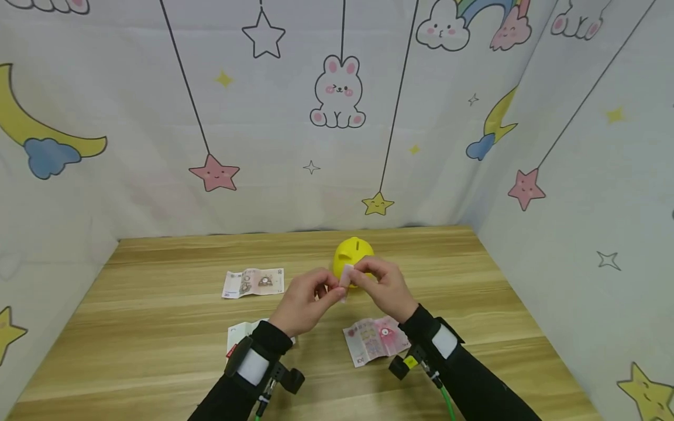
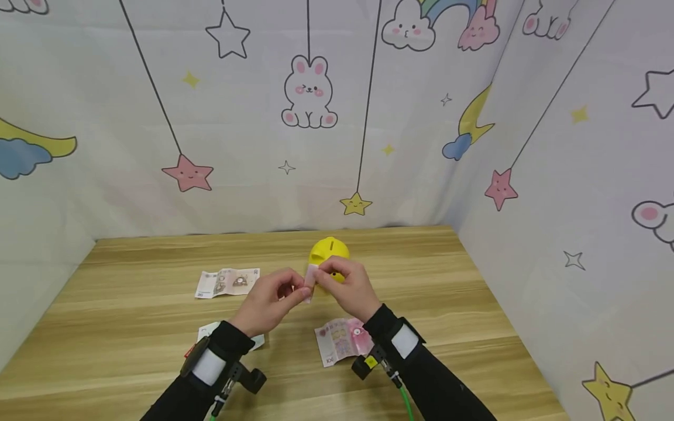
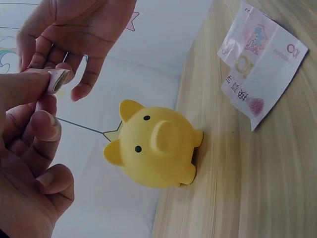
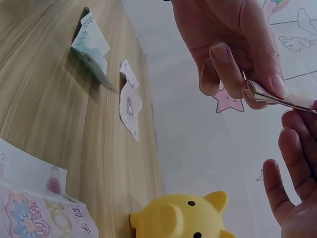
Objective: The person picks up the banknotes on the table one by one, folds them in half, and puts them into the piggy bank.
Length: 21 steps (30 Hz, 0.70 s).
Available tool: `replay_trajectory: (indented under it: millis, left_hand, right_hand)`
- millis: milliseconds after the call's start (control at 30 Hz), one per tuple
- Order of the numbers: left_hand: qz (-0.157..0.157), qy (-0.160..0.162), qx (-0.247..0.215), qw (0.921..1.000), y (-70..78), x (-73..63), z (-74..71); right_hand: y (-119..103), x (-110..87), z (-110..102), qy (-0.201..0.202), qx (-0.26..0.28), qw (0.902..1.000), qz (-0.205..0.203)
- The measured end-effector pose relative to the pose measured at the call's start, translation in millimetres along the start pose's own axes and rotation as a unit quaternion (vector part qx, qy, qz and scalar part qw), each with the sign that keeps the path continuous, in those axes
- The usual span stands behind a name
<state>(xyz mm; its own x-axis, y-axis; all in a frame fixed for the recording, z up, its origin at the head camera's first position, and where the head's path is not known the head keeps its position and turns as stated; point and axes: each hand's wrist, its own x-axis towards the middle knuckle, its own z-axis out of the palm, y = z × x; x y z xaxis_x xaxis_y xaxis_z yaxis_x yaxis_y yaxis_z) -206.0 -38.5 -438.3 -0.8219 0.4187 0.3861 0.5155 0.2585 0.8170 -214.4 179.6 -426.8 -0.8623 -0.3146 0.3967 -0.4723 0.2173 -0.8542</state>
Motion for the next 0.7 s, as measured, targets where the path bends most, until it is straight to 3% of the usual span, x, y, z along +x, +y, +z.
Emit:
replay_trajectory:
  millis: [300, 700]
  left_hand:
    - [-0.01, 0.003, 0.016, 0.9998, 1.5, 1.0, -0.4]
    - [-0.012, 0.007, 0.021, 0.9997, -8.2, -2.8, 4.9]
  right_hand:
    - [-1.6, 2.4, -0.9, -0.014, -0.019, 0.9996, 0.014]
    - [-1.2, 6.1, -2.3, 0.033, -0.026, 0.9978, -0.052]
